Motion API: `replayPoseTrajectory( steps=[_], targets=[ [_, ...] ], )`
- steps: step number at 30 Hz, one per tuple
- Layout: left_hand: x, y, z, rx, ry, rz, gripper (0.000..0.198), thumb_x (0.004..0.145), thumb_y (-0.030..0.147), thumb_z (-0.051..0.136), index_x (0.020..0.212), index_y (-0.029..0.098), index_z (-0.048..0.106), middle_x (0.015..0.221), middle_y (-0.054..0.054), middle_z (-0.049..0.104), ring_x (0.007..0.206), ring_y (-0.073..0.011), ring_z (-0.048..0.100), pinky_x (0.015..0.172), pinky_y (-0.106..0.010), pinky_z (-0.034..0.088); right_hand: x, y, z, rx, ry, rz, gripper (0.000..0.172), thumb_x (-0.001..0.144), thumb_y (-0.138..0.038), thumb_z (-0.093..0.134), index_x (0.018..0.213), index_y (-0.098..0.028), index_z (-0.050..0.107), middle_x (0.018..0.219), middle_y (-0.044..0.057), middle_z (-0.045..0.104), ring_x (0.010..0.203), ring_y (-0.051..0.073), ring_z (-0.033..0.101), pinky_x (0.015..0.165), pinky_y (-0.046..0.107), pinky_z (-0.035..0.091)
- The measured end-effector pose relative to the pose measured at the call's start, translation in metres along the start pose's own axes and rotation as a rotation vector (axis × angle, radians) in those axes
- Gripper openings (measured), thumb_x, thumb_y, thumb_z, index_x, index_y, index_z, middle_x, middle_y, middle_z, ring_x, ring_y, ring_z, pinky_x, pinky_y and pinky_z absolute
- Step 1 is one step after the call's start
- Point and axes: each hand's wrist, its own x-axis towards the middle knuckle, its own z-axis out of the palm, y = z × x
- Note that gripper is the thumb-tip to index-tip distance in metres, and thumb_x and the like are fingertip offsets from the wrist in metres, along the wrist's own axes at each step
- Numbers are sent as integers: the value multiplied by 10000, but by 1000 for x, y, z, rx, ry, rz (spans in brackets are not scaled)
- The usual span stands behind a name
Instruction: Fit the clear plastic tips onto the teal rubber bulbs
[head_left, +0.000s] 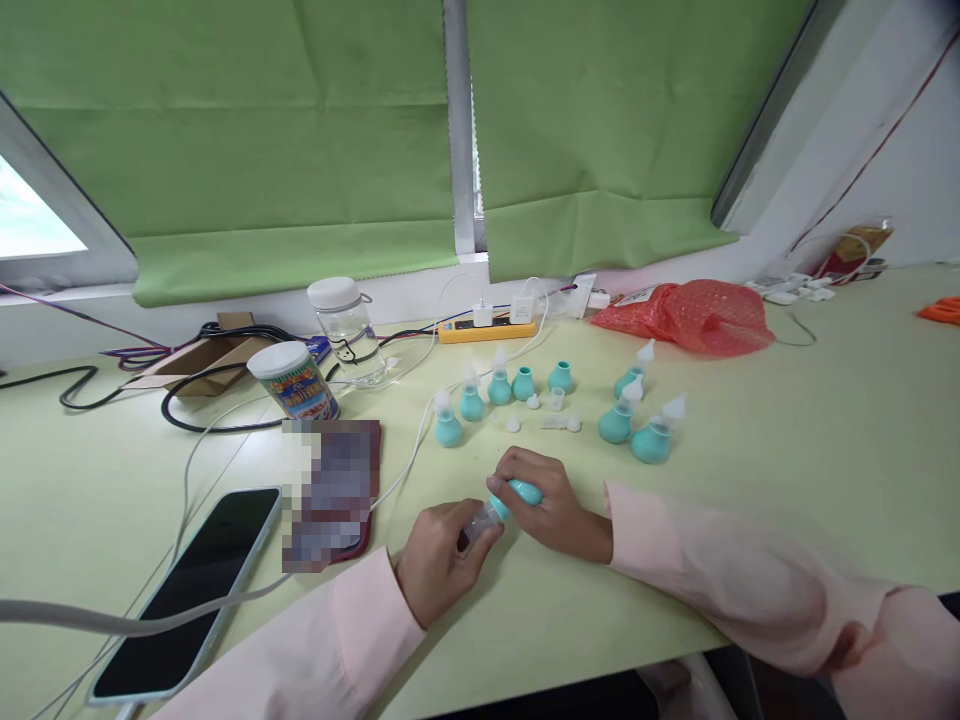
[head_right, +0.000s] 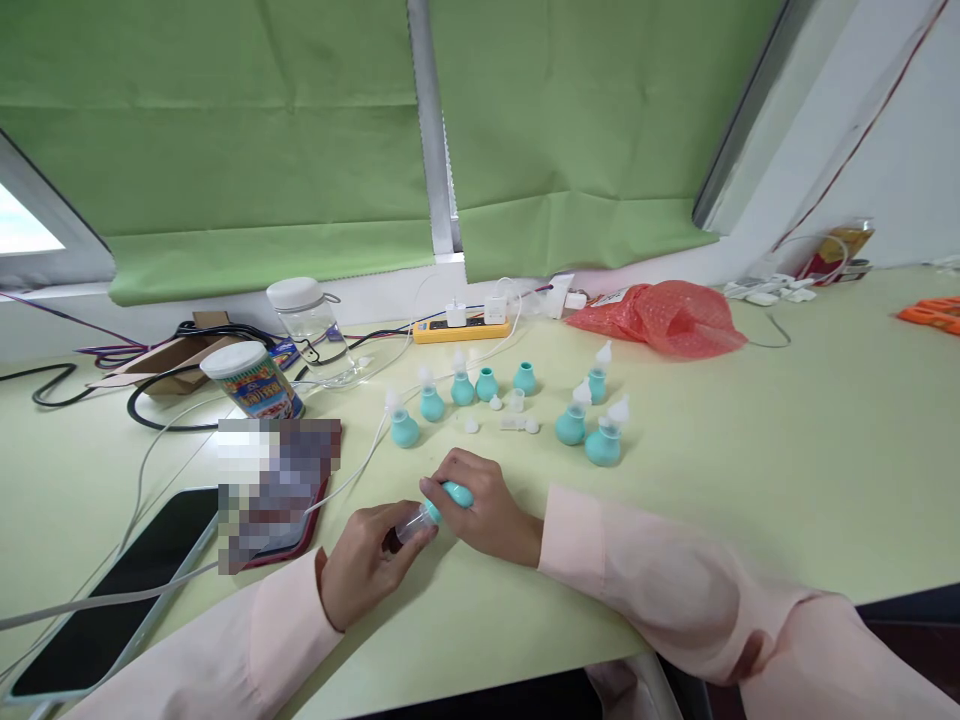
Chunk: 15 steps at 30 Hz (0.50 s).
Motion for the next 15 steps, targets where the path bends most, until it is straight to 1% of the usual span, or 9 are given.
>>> replayPoseTrajectory(
  steps=[2,5,8,11,13,15],
  targets=[
    [-1,-4,3,117,76,94,202,785,263,425,665,134,524,478,18,443,418,-92,392,428,-210,295,1,-2,0,-4,-32,66,215,794,-248,437,613,-156,510,582,3,476,546,88,444,531,218,372],
    [-1,-9,4,290,178,240,173,797,230,405,706,136,517,511,-7,495,459,-123,452,440,-226,337,4,-4,-2,-21,-125,143,260,804,-290,420,602,-155,514,570,-1,507,553,89,450,549,217,368],
    [0,-11,5,454,233,331,203,819,213,369,706,130,515,538,-28,519,497,-147,478,452,-248,369,8,-5,-6,-32,-241,209,311,810,-335,402,581,-152,505,539,-17,480,546,83,434,547,209,356],
    [0,-8,4,630,254,409,205,826,178,356,750,98,529,545,-36,515,490,-154,472,449,-268,373,9,-4,-9,7,-328,339,380,809,-408,375,548,-149,472,491,-36,391,462,60,398,455,187,327],
    [-1,-4,3,753,272,457,177,812,136,372,807,64,534,546,-37,509,477,-157,464,437,-277,361,9,-3,-10,69,-401,488,423,799,-483,342,570,-151,469,458,-48,352,367,47,368,363,176,293],
    [-3,0,2,855,285,475,173,793,83,378,856,31,530,542,-39,501,470,-161,459,433,-284,351,9,-1,-10,118,-470,627,460,774,-556,321,620,-154,486,409,-59,334,294,48,343,288,172,254]
  ],
)
